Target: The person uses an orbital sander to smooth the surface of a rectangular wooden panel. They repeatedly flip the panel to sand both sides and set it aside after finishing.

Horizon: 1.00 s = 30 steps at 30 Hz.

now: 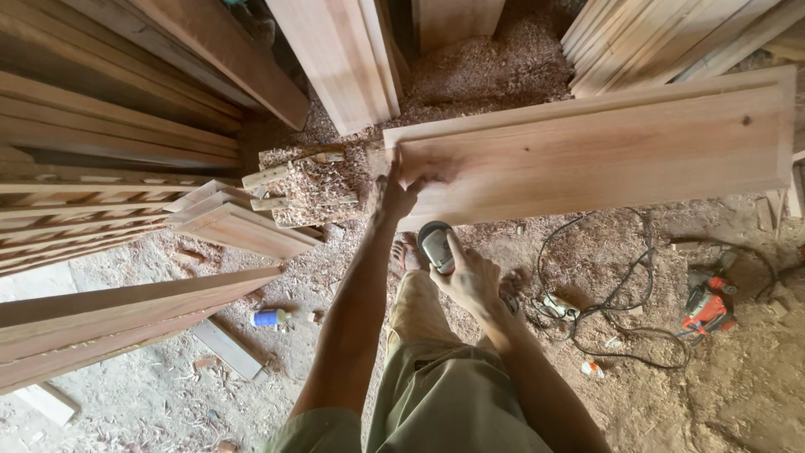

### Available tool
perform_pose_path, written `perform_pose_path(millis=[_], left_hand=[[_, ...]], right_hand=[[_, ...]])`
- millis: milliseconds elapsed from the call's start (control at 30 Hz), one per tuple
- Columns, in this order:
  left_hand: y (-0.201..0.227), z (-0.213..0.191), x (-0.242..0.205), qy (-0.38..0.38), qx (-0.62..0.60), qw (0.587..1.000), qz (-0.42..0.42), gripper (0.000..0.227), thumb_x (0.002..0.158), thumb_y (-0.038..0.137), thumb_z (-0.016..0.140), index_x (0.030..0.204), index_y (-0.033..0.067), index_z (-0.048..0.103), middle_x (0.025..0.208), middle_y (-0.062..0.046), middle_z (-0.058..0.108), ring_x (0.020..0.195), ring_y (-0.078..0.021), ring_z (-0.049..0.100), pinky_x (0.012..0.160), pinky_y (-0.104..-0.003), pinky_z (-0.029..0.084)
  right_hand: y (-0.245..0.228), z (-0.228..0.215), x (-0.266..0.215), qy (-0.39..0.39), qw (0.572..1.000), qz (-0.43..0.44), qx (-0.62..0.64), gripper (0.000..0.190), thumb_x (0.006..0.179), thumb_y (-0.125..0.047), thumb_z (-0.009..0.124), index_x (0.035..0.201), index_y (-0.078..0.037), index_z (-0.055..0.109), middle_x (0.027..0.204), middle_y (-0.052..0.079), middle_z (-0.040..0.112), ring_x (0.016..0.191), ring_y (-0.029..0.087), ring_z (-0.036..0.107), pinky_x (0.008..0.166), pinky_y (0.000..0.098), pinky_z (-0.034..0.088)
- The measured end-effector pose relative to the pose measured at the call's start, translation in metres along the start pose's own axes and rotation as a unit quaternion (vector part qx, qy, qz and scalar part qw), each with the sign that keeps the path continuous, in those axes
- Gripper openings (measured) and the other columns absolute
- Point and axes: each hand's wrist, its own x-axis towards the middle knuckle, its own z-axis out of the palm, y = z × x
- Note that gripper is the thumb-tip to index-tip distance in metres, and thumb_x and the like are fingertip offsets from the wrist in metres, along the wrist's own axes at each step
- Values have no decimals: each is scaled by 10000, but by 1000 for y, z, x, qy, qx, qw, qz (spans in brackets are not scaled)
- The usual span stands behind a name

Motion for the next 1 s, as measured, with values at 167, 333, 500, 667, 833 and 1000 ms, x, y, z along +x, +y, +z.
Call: perform_pose_path(millis=[167, 333, 500, 667, 833, 1000], left_hand=[[13, -6, -2, -59, -76, 988, -118, 1021, 943, 313, 688, 1645, 367, -51, 1616, -190, 389, 929, -346, 745, 770, -428, 667], [23, -12, -5, -34, -33, 996, -78, 1067, 920, 376, 741, 1656, 324, -29, 1515, -181, 585, 1022, -253, 748, 775, -372, 659], [25, -16, -7, -37, 18, 997, -64, 1066, 956, 388, 755, 1663, 304, -39, 1537, -198, 525, 1151, -346, 639, 895, -457, 601], [26, -13, -4, -59, -3, 989, -136, 1034, 905, 389, 706, 1652, 289, -1, 1597, -128, 433, 1202, -342, 689, 1001, -452, 585], [24, -10, -2, -39, 48, 990, -130, 968, 919, 400, 752, 1647, 169, 158, 1551, -151, 510, 1372, -340, 550, 1111, -481, 492], [23, -4, 1, -36, 46, 987, -149, 881, 934, 400, 754, 1623, 138, 272, 1543, -158, 520, 1393, -348, 530, 1136, -507, 463]], right_hand=[[-26, 5, 15, -25, 999, -9, 20, 896, 871, -495, 777, 1570, -118, 362, 861, 212, 727, 575, 271, 706, 479, 420, 593], [-37, 6, 22, -36, 999, -21, -11, 925, 845, -529, 800, 1558, -133, 365, 874, 247, 719, 603, 281, 721, 494, 426, 593], [-18, 1, 16, -16, 1000, -11, 19, 912, 799, -452, 820, 1541, -105, 418, 870, 227, 730, 579, 277, 720, 484, 442, 585], [56, -30, -1, 128, 991, -40, 27, 737, 895, -398, 798, 1484, -88, 480, 901, 185, 749, 563, 231, 706, 476, 349, 594], [129, -71, -15, 124, 991, 45, -30, 771, 873, -444, 828, 1469, -86, 493, 891, 149, 755, 596, 227, 715, 526, 342, 605], [138, -63, -16, 147, 988, 13, -42, 731, 903, -455, 816, 1461, -116, 488, 955, 154, 756, 631, 217, 722, 537, 319, 608]])
